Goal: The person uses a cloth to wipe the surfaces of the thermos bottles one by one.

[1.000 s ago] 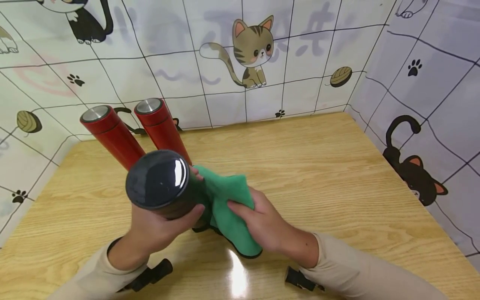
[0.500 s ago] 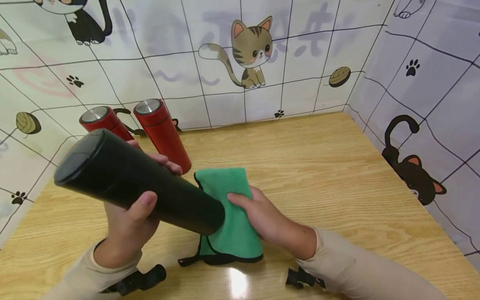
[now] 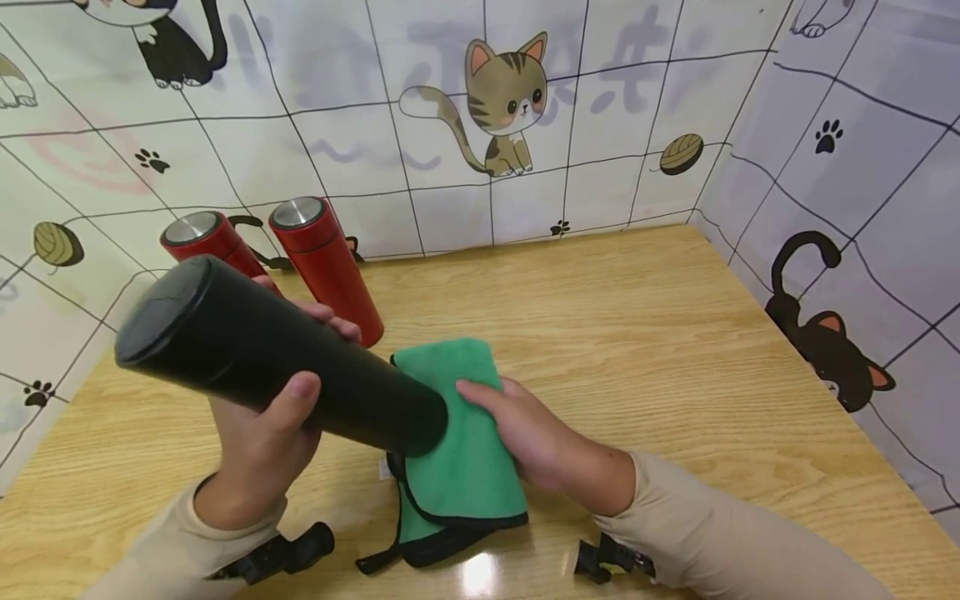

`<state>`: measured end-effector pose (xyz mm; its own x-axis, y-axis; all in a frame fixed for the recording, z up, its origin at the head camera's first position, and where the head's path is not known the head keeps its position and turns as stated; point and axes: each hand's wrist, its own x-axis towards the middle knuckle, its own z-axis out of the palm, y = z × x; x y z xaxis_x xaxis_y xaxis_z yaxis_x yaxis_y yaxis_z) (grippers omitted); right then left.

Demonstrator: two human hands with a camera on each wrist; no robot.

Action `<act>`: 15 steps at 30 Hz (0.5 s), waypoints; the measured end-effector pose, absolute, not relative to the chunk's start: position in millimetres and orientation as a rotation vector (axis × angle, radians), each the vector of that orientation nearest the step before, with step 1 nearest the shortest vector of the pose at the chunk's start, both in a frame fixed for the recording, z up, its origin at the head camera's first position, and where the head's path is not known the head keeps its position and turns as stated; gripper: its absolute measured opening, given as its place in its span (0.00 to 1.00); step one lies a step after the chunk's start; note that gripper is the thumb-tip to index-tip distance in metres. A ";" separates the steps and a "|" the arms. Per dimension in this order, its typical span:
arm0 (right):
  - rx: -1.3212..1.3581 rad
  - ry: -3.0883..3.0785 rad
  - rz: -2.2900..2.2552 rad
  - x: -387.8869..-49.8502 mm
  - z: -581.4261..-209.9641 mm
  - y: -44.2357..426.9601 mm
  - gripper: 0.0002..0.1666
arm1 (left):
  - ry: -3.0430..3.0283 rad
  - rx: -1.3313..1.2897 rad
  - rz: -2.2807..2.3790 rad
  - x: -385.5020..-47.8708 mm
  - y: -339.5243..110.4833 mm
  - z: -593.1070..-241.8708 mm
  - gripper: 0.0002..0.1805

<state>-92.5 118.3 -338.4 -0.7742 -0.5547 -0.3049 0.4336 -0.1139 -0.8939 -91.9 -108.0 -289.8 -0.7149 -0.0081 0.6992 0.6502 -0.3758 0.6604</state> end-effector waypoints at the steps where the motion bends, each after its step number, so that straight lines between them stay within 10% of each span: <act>1: -0.137 1.507 -1.948 -92.6 -338.5 118.4 0.30 | -1.443 -0.871 -2.126 -92.1 -107.8 -290.0 0.35; 15: -0.143 1.491 -1.935 -93.3 -342.5 117.8 0.30 | -1.430 -1.017 -1.908 -96.5 -102.7 -296.6 0.38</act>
